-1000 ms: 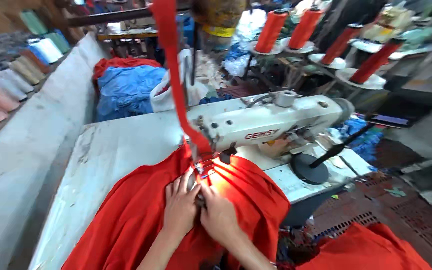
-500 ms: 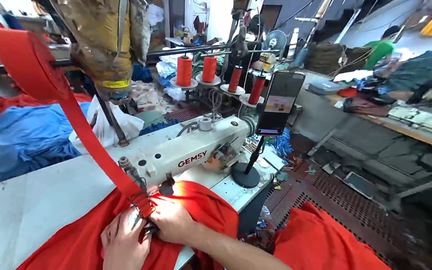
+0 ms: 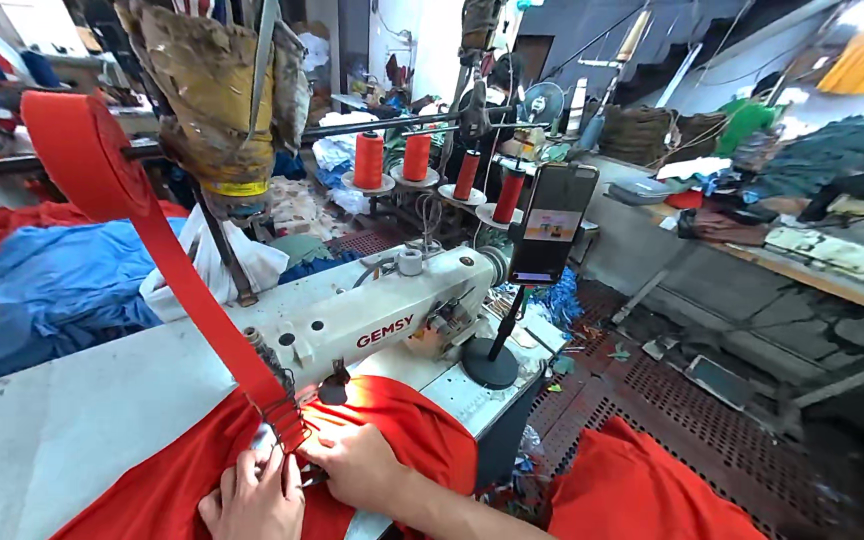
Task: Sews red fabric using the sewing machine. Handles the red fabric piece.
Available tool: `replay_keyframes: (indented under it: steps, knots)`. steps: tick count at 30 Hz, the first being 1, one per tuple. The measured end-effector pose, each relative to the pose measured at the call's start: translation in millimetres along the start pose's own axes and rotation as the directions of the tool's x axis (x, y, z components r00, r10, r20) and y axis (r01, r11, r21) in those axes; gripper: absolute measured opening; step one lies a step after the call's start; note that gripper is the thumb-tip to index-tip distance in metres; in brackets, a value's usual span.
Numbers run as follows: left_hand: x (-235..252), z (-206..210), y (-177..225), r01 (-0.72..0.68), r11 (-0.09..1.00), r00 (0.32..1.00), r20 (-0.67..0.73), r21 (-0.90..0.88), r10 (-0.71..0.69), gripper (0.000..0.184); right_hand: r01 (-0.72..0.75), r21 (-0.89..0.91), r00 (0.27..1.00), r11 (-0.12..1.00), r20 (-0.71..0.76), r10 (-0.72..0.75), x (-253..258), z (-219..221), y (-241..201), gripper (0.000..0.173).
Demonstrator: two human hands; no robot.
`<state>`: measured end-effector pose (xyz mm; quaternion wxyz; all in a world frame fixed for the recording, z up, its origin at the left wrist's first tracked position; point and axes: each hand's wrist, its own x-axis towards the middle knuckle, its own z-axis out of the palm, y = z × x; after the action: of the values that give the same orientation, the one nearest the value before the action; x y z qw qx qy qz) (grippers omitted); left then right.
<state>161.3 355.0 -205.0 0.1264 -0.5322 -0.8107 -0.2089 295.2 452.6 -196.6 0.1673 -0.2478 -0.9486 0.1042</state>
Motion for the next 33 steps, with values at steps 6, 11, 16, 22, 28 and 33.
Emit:
replay_keyframes:
  steps: [6, 11, 16, 22, 28, 33]
  knots:
    - [17.8, 7.5, -39.1, -0.266, 0.960, 0.964, -0.061, -0.093, 0.261, 0.030, -0.037, -0.104, 0.991, 0.994, -0.128, 0.024, 8.8, 10.9, -13.8, 0.019]
    - [64.0, 6.1, -81.2, -0.375, 0.905, 0.915, 0.075, -0.200, 0.396, 0.038, -0.158, -0.200, 0.980, 0.967, 0.088, 0.178, 24.1, 1.6, -49.9, 0.025]
    - [88.4, -0.1, -80.1, -0.197, 0.969, 0.954, 0.196, -0.151, 0.225, 0.030, -0.224, -0.173, 0.948, 0.959, 0.191, 0.256, 26.0, -5.0, -58.5, 0.028]
    - [46.7, -6.2, -54.2, 0.081, 0.824, 0.992, 0.127, -0.561, -0.011, 0.022, -0.178, -0.119, 0.973, 0.977, 0.126, 0.193, 19.8, -0.2, -46.2, 0.024]
    - [67.0, 9.1, -85.9, -0.093, 0.912, 0.981, 0.118, -0.399, 0.152, 0.034, -0.047, -0.040, 0.998, 0.998, 0.027, 0.049, 22.9, -2.3, 2.6, 0.023]
    - [95.4, 16.7, -88.0, -0.010, 0.937, 0.987, 0.147, -0.348, 0.065, 0.046, -0.221, -0.081, 0.958, 0.972, 0.171, 0.232, 44.2, -29.0, 36.0, 0.048]
